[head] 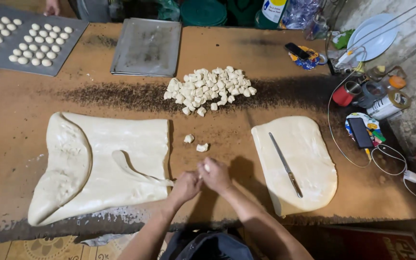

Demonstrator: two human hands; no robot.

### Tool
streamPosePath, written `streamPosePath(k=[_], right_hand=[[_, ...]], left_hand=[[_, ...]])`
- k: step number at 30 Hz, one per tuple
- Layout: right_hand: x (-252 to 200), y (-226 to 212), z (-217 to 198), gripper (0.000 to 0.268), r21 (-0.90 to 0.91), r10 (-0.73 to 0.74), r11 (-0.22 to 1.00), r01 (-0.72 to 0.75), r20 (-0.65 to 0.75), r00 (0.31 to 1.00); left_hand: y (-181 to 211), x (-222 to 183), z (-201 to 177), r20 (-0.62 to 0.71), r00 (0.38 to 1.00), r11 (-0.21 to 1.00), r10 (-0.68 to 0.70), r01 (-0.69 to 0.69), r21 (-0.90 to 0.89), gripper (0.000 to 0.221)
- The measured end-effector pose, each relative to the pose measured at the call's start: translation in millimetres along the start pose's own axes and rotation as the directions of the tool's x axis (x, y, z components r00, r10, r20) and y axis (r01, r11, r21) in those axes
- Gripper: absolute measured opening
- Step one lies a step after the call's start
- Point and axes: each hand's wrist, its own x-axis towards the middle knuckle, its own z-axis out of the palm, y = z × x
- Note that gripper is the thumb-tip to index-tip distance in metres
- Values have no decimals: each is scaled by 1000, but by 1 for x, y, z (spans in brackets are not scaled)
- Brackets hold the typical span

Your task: Cutting and portioning dough into small pieces for baking

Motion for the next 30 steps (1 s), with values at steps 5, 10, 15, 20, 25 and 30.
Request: streamPosePath(k=[5,10,15,20,25,30], right_hand=[[-2,4,-12,40,-377,376,896,-236,359,854],[35,-90,-43,53,-73,249,967,-243,446,860],[32,-85,-20,14,205,-78,976,70,30,997],[5,6,14,21,-60,100,993,-97,51,994],[32,-22,-32,34,-384,581,811,-442,434,688],[11,-39,-24,39,189,-52,982,-25,394,918]], left_hand=[[91,-40,-95,19,977,910,212,-191,-368,11],[73,-15,-134,101,993,990,68,-54,-134,84],[34,9,-105,-34,981,947,188,-191,-258,33],[11,-5,-34,27,994,995,103,-103,9,21],[89,-29,-100,-55,915,860,399,-394,-325,20],[85,-39,-107,204,979,999,2,7,-42,95]])
